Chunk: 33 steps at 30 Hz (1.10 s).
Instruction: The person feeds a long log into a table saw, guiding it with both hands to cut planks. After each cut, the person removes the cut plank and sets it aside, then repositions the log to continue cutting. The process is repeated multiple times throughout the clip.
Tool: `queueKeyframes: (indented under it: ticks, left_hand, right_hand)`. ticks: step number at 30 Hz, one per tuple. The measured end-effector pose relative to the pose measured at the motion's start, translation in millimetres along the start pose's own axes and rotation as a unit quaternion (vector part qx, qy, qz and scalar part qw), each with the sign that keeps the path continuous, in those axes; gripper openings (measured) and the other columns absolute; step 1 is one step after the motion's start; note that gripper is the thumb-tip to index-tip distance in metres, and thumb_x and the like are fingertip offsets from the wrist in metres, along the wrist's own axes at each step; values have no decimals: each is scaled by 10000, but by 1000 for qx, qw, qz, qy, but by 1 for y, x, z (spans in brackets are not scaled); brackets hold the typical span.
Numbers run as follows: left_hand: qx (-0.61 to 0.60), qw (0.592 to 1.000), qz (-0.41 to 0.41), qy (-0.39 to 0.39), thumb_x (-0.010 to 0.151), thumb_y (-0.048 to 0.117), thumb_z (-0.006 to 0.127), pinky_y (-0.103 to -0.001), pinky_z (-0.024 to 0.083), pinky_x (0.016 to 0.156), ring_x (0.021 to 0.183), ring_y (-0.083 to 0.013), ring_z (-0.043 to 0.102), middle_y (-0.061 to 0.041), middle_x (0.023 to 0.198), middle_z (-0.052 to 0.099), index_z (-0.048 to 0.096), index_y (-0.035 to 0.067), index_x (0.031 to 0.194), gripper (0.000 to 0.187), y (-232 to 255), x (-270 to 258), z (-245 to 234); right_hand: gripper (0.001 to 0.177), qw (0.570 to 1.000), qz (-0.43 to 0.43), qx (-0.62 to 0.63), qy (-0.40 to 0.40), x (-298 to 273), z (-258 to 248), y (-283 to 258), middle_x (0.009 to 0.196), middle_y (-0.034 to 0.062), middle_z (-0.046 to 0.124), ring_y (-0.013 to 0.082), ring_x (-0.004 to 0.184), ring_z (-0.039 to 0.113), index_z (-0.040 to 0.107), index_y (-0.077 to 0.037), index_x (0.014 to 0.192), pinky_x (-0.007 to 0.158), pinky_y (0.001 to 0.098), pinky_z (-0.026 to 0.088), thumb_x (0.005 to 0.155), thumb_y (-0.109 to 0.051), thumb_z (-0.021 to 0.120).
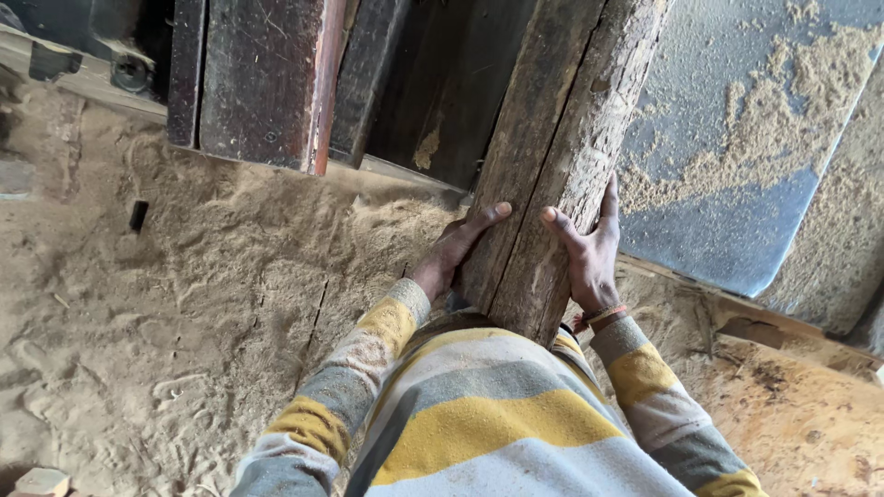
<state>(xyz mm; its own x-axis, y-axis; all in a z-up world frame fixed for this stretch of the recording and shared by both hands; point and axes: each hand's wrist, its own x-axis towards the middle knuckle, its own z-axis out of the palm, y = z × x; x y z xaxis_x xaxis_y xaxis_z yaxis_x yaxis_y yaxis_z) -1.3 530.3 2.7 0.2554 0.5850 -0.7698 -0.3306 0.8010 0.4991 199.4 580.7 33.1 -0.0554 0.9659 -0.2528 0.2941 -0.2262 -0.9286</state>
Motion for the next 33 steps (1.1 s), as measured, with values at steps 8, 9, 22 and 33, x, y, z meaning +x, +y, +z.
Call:
queueKeyframes:
  ticks: [8, 9, 22, 33]
  left_hand:
    - [15, 999, 37, 37, 623, 802, 690, -438, 583, 984, 1113, -357, 720, -257, 1216, 704, 552, -72, 1383, 1167, 17, 7, 6]
    - [14, 998, 51, 40, 638, 794, 698, -422, 579, 992, 1115, -343, 726, -250, 1216, 715, 577, -73, 1373, 1143, 17, 9, 7]
    - [61, 956, 228, 171, 703, 712, 764, -409, 552, 1003, 1047, -291, 742, -167, 1121, 772, 726, -6, 1183, 865, 20, 36, 22]
    - [12, 970, 171, 172, 617, 714, 784, -432, 567, 1004, 1047, -353, 742, -225, 1123, 756, 700, -50, 1173, 949, 54, 51, 31]
  right_hand:
    - [1298, 999, -2, -44, 16, 31, -5, 9, 1712, 242, 266, 363, 1592, 267, 145, -10, 1666, 1298, 479, 228, 698, -554, 815]
    - [1301, 998, 1, -52, 18, 35, -7, 10, 1716, 242, 261, 364, 1597, 256, 141, -11, 1668, 1297, 482, 216, 696, -556, 812]
    - [1303, 999, 23, 30, -7, 73, -6, -28, 1627, 262, 370, 391, 1492, 396, 164, 7, 1623, 1252, 467, 326, 652, -572, 814]
    - [1359, 994, -5, -107, 29, 123, -18, -4, 1702, 271, 202, 391, 1591, 222, 122, 42, 1629, 1289, 516, 204, 667, -693, 738]
